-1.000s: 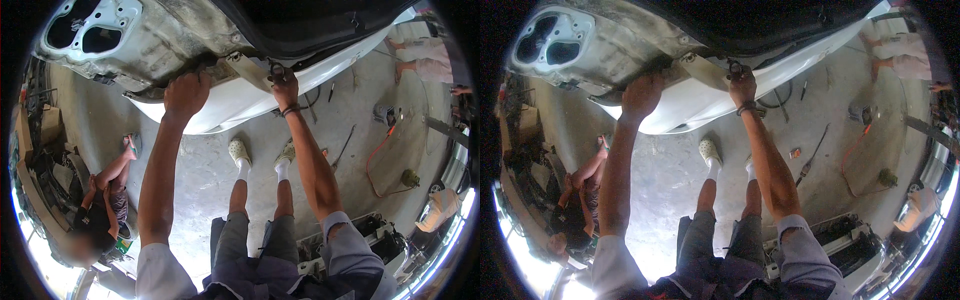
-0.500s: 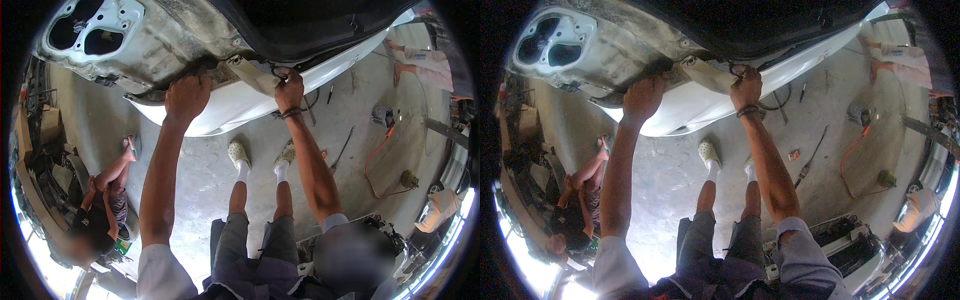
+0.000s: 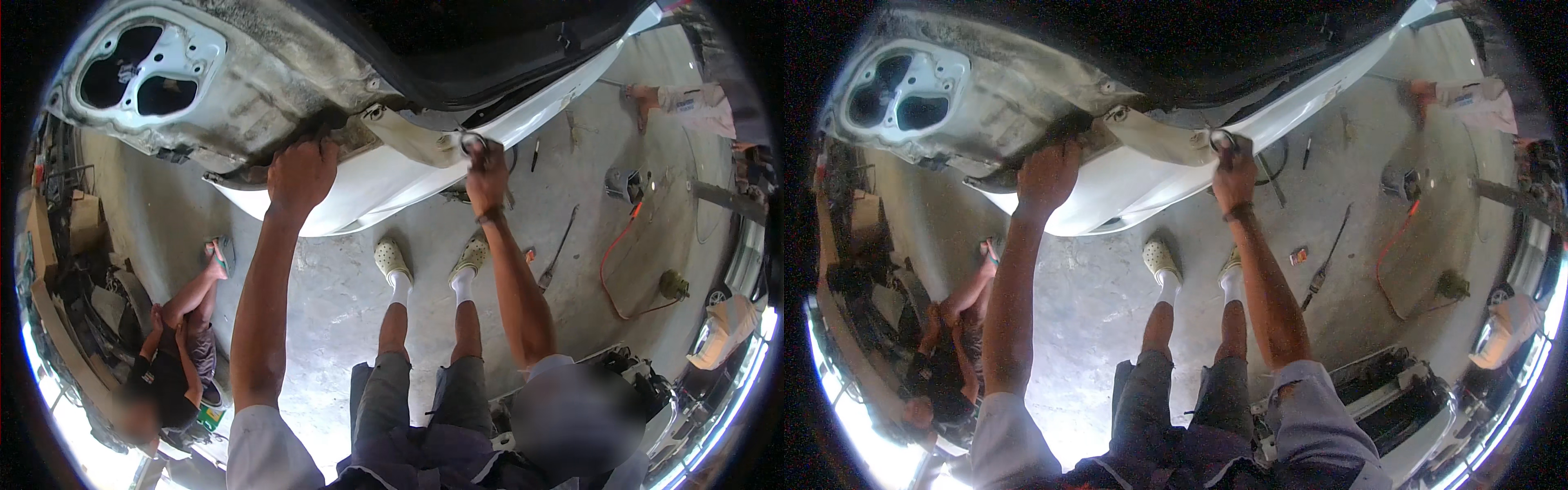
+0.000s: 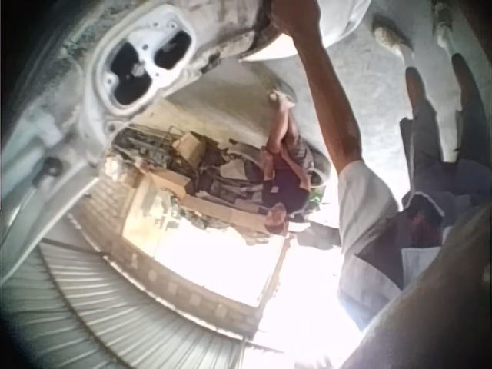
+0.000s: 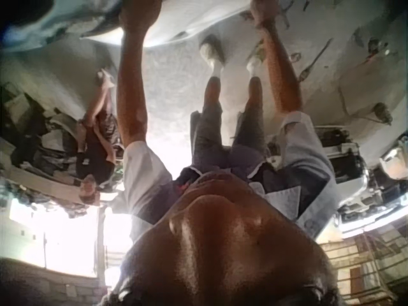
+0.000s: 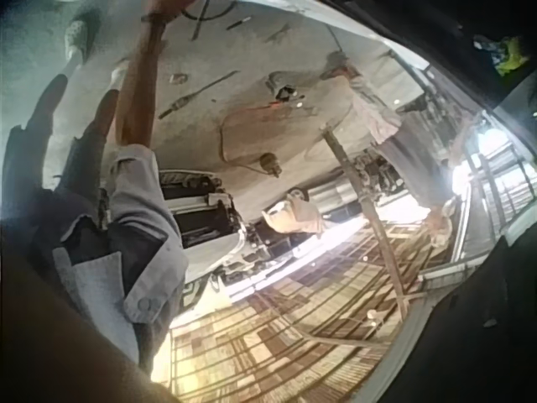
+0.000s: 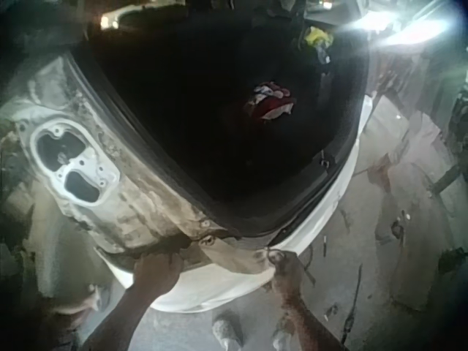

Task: Adjusting and repairing the rear bumper assembly of a white car using hand tools.

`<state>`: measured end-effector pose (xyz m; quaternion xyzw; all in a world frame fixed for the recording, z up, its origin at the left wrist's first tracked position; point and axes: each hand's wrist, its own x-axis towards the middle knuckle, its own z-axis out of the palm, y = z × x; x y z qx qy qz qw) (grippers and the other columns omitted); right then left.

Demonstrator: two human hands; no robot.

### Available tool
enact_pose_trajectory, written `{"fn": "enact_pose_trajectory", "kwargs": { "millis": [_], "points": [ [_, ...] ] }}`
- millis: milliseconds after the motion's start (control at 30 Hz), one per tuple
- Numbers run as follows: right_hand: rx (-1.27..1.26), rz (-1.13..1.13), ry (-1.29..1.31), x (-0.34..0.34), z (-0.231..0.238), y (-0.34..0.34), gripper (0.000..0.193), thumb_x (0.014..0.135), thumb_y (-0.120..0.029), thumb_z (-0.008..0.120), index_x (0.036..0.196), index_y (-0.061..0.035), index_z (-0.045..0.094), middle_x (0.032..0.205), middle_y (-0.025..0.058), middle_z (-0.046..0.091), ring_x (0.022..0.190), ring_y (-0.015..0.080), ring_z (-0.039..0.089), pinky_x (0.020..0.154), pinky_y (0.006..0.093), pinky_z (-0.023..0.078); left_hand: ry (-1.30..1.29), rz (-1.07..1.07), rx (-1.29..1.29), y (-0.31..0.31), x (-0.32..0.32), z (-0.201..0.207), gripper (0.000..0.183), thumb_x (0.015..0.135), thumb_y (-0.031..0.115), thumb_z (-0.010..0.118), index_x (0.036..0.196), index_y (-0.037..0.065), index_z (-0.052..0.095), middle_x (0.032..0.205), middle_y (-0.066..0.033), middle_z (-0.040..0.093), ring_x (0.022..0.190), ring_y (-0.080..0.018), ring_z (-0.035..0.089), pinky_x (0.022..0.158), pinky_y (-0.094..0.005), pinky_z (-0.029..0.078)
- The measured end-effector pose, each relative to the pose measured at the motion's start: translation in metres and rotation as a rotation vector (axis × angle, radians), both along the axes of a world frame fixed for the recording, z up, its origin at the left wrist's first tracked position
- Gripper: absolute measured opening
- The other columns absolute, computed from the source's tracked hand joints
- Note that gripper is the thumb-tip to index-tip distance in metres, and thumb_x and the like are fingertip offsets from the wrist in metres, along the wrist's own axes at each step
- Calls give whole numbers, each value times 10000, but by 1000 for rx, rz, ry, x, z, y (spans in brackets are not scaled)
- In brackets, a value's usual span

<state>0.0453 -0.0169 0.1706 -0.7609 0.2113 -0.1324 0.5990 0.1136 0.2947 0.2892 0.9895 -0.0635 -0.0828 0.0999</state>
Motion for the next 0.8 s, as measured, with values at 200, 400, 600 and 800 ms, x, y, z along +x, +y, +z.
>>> {"fn": "enact_pose_trajectory", "kwargs": {
  "millis": [200, 400, 600, 800],
  "points": [
    [-809, 191, 614, -168, -61, -91, 354, 987, -282, 622, 1218, -15, 636, 1204, 234, 661, 1058, 407, 681, 910, 475, 550, 24, -6, 42, -1, 2, 4, 463, 990, 349, 466, 876, 0, 748, 896, -262, 725, 865, -469, 708, 876, -545, 558],
    [-787, 472, 1125, -283, -146, -144, 389, 1004, -265, 549, 1298, -17, 610, 1240, 231, 667, 1126, 371, 667, 957, 465, 540, -19, -106, 85, -4, 0, 16, 406, 994, 332, 465, 1159, 73, 730, 983, -222, 726, 890, -423, 715, 870, -529, 562],
    [-341, 451, 860, -203, -120, -100, 429, 1008, -288, 586, 1331, -6, 589, 1164, 201, 703, 1024, 326, 704, 929, 439, 547, -52, -15, 69, -16, -9, 42, 431, 984, 341, 490, 1256, 81, 701, 1029, -189, 721, 957, -357, 716, 951, -518, 528],
    [-153, 466, 61, -80, 76, 22, 334, 1028, -179, 597, 1324, -26, 597, 1188, 180, 678, 1083, 300, 666, 947, 396, 527, -120, -51, -100, -29, -50, 58, 462, 998, 300, 537, 1380, 44, 585, 1133, -197, 665, 1135, -330, 653, 1055, -475, 467]
  ]
}}
